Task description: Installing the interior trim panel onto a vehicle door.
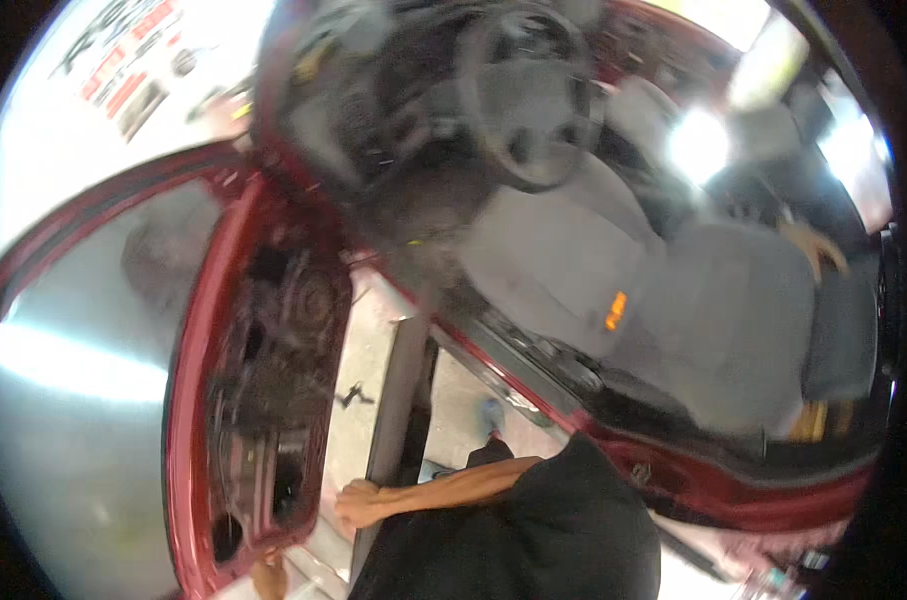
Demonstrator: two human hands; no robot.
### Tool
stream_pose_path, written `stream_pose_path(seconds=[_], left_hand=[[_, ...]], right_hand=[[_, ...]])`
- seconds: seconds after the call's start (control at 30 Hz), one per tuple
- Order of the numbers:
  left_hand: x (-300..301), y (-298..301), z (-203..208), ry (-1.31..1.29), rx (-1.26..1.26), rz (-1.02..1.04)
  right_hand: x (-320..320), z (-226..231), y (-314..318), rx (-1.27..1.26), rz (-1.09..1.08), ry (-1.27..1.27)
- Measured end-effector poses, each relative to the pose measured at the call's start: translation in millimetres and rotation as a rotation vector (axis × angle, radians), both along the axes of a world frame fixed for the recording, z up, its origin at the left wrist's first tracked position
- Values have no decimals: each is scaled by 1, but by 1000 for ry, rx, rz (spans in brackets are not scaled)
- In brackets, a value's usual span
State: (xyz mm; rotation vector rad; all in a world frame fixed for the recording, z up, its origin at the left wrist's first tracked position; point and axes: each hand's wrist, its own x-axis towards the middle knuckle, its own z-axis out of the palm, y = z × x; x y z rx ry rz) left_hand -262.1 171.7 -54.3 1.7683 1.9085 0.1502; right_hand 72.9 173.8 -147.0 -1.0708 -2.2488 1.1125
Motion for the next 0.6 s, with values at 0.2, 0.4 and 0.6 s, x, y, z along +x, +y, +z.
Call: stream_pose_path(seconds=[0.2, 0.4, 0.6], left_hand=[[-105, -205, 27, 374, 202, 561], [-35, -265, -33, 72, 458, 1004], [-19, -281, -28, 146, 854, 1434]], right_hand=[[-4, 33, 8, -94, 121, -101], [-13, 69, 8, -183, 210, -243], [-20, 100, 7, -92, 241, -264]])
